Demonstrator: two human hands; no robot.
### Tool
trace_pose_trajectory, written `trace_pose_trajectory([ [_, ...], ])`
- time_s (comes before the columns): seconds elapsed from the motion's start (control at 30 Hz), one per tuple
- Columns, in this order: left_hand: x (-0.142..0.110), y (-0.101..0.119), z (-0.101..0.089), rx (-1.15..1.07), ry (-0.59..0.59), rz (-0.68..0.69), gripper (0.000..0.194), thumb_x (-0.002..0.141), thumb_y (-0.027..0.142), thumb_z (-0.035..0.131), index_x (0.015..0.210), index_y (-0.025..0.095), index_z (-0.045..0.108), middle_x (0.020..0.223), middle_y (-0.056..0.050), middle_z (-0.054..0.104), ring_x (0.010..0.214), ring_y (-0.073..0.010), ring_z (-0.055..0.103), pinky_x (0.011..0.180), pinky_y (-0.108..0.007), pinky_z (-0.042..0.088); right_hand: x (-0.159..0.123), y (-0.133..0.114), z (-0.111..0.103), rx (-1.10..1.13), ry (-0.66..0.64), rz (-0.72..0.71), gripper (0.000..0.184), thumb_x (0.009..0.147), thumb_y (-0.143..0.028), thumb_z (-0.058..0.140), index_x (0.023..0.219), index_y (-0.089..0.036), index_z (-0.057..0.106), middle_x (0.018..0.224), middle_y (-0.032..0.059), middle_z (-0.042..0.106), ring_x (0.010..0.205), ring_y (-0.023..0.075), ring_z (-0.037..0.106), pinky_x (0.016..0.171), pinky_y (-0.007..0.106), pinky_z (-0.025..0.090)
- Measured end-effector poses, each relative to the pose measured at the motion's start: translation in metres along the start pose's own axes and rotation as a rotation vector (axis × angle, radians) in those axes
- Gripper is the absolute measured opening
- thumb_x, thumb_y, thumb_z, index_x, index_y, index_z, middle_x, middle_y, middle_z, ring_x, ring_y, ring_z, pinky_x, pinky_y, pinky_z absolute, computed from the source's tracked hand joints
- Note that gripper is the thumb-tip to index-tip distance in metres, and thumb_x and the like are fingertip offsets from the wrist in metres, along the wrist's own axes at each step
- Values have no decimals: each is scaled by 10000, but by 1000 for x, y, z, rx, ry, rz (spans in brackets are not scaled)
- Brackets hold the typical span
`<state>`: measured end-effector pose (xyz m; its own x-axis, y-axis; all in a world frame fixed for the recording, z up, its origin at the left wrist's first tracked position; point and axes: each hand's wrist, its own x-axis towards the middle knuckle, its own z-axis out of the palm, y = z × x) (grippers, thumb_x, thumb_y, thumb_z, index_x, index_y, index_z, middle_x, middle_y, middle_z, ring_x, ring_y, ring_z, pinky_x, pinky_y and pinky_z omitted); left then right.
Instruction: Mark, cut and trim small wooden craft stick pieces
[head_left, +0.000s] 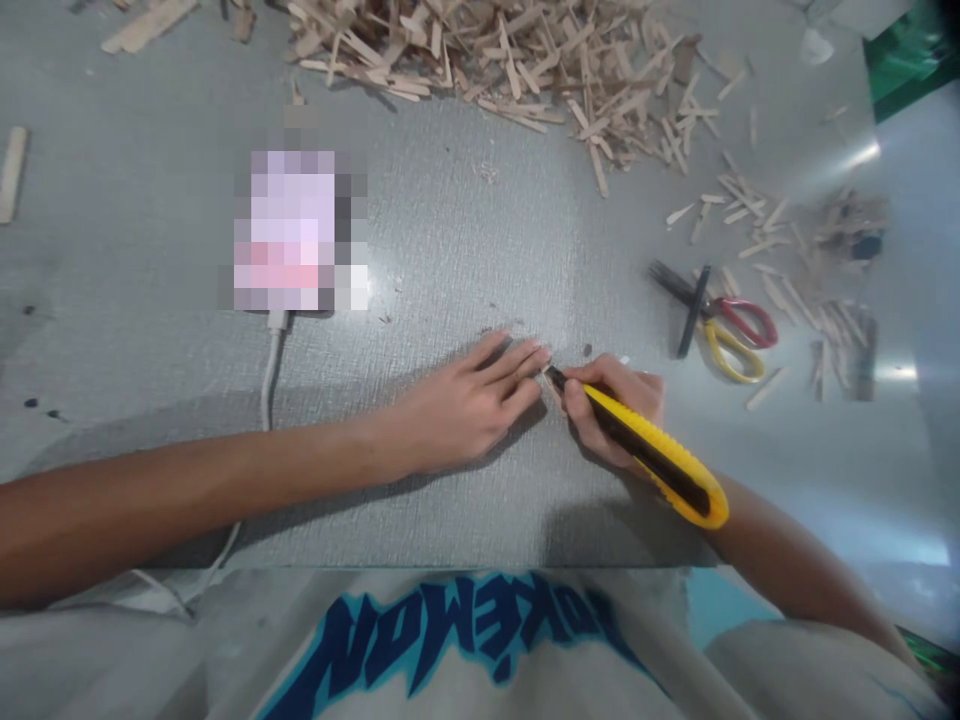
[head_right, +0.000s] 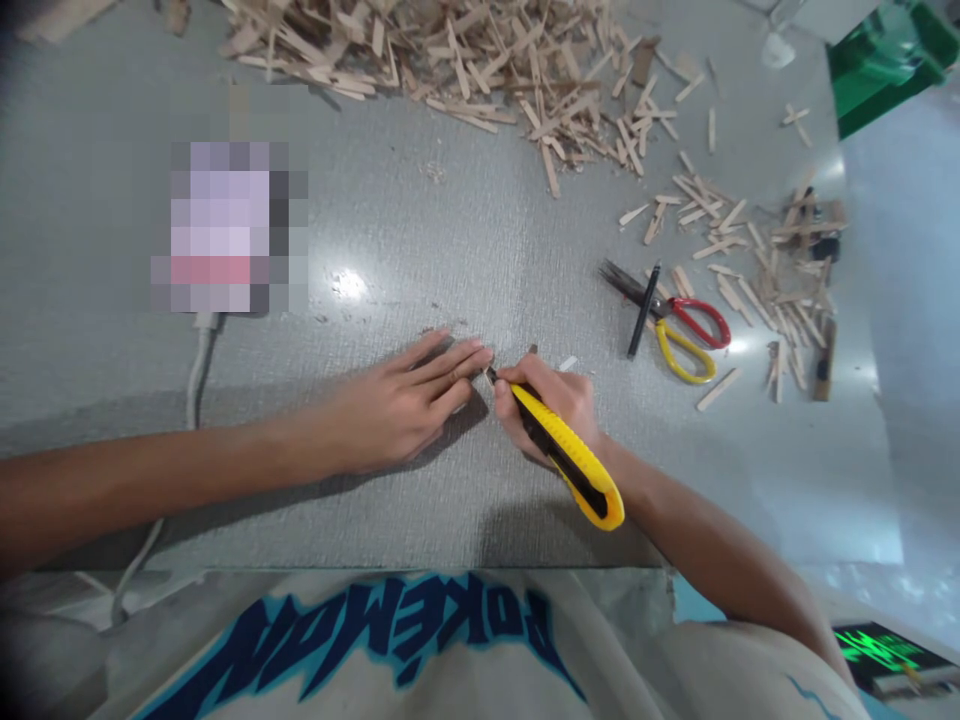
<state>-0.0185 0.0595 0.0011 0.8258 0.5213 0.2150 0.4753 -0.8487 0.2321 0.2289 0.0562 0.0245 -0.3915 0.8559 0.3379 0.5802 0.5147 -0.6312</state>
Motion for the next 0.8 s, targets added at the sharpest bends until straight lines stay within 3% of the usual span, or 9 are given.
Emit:
trace_pose_trajectory([
  [0.13, 1, 0, 0, 16, 10, 11, 379, 1096, 128, 460, 1430, 31, 611, 1703, -282, 442, 1658, -364, 335, 1388, -592, 311, 0, 1, 0, -13, -8, -4, 88, 1056, -246, 621, 988, -296, 649, 715, -16, 722, 509, 155, 646, 502, 309, 533],
  [0.47, 1, 3, 1, 43, 15, 2, 399, 1096, 115, 452, 1440, -21, 600, 1683, -308, 467, 1647, -388, 368, 1385, -638, 272, 2, 6, 1, -73, -11, -166, 134, 1020, -163, 593, 945, -272, 567, 736, -24, 730, 498, 129, 637, 473, 260, 486],
  [0.8, -1, 2, 4, -18, 34, -46, 443, 1116, 163, 482, 1532, 18, 520, 1695, -277, 473, 1658, -349, 366, 1394, -627, 253, -2, 6, -1, -47, -37, -122, 194, 1008, -205, 591, 849, -297, 532, 700, -26, 719, 471, 162, 603, 486, 321, 473],
])
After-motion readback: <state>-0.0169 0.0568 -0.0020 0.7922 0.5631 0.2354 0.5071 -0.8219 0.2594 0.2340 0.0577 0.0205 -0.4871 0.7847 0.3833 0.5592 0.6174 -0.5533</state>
